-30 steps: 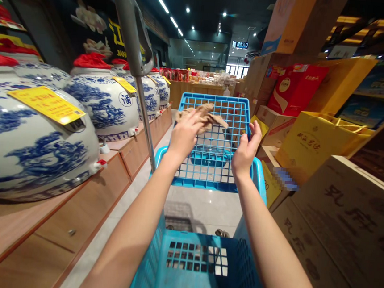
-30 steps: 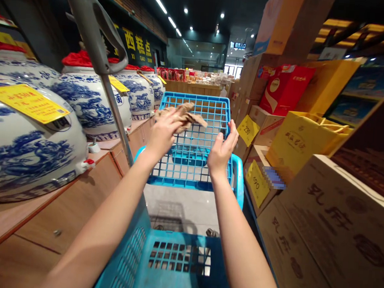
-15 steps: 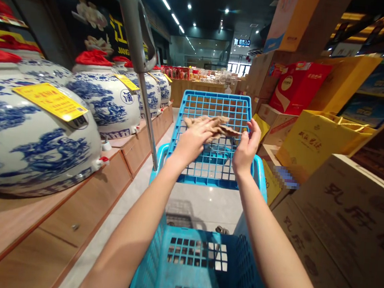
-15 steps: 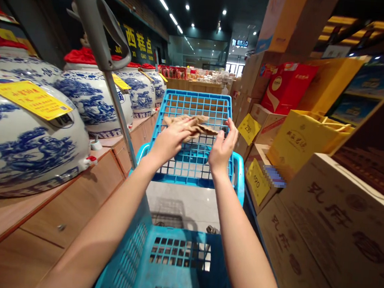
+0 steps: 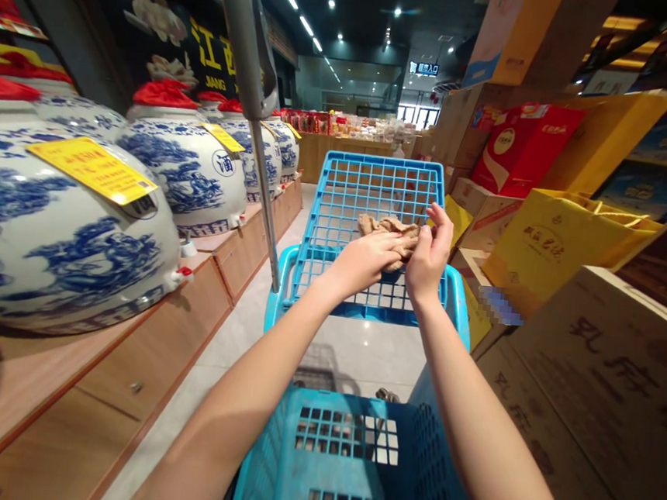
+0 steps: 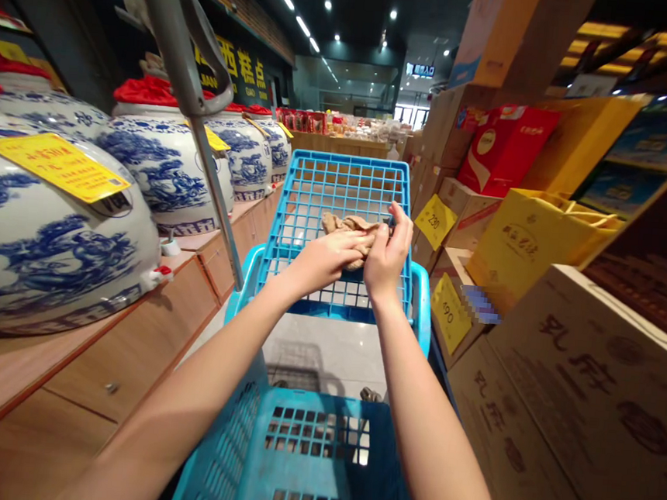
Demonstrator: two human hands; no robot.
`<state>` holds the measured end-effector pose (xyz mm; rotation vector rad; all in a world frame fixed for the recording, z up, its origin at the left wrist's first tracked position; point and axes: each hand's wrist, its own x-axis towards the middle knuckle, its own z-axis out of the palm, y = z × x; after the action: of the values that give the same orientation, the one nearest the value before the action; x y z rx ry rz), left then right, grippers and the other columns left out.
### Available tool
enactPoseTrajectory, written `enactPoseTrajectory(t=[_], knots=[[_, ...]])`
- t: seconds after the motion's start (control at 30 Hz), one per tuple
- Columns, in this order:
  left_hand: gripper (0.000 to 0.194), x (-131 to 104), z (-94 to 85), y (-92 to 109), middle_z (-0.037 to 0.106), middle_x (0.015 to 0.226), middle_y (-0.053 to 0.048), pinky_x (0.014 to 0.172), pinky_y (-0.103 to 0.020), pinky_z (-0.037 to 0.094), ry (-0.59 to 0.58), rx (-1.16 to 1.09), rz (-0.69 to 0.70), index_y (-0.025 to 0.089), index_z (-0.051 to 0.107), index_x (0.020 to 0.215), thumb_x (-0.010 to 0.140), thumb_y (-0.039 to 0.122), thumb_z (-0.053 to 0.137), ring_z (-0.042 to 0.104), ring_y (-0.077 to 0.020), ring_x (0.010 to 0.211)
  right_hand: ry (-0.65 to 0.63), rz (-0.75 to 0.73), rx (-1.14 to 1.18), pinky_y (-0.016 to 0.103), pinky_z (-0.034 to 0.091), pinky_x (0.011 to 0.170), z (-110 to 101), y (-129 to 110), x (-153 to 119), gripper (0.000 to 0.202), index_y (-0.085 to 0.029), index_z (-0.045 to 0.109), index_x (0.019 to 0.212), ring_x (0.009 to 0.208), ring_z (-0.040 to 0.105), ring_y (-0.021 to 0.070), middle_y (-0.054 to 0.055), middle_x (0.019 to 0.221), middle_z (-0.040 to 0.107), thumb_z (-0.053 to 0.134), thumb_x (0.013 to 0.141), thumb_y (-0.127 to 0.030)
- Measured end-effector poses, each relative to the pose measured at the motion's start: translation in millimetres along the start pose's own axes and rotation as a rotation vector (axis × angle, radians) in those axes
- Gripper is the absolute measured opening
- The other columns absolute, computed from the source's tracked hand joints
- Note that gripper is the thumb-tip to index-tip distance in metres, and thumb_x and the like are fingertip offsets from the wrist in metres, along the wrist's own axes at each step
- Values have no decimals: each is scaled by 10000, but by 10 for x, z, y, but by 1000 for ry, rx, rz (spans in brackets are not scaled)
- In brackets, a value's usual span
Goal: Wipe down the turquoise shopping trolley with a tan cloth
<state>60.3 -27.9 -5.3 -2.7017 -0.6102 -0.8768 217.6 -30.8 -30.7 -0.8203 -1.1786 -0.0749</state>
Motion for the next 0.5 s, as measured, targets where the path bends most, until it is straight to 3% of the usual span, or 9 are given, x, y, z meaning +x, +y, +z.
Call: enactPoseTrajectory(t=[0.1, 0.2, 0.27, 0.33, 0.43, 0.5], knots=[[493, -49, -78, -58, 638, 1579, -88, 1295, -471, 471, 67, 40, -102, 184, 771, 1269, 885, -66, 590, 550, -241, 1525, 31, 17, 21, 562, 439, 1230, -12, 31, 21, 405, -268, 611, 1378, 1340, 620, 259, 91, 1373, 659, 433, 1028, -370], [489, -189, -247, -253, 643, 1573, -100, 1307, -552, 446, 308, 140, -387, 183, 761, 1298, 933, -54, 538, 526, -272, 1544, 39, 23, 41, 572, 437, 1233, -4, 23, 29, 395, -276, 611, 1371, 1333, 622, 258, 90, 1364, 658, 437, 1031, -375], [481, -243, -309, -336, 643, 1574, -91, 1301, -575, 449, 370, 174, -456, 193, 782, 1245, 915, -64, 545, 524, -285, 1546, 39, 22, 51, 574, 438, 1231, 12, 6, 29, 392, -278, 613, 1367, 1330, 621, 259, 90, 1352, 659, 438, 1031, -376], [499, -217, -272, -307, 668, 1548, -71, 1300, -571, 452, 269, 139, -349, 209, 799, 1203, 869, -85, 573, 543, -278, 1531, 45, 26, 61, 569, 446, 1224, 24, -12, 28, 391, -278, 616, 1362, 1325, 624, 259, 89, 1346, 661, 436, 1029, -374], [458, -68, -72, -99, 711, 1495, -58, 1294, -490, 468, 34, 12, -60, 215, 824, 1143, 869, -74, 599, 586, -229, 1493, 51, 40, 66, 561, 445, 1224, 17, -25, 31, 393, -272, 619, 1361, 1324, 625, 257, 88, 1347, 660, 438, 1027, -371], [433, 21, 44, 28, 718, 1486, -51, 1287, -438, 476, -24, -17, 28, 215, 832, 1118, 877, -66, 608, 595, -209, 1484, 56, 49, 64, 554, 443, 1224, -1, -20, 41, 392, -268, 625, 1356, 1319, 629, 254, 85, 1336, 662, 437, 1027, -368]])
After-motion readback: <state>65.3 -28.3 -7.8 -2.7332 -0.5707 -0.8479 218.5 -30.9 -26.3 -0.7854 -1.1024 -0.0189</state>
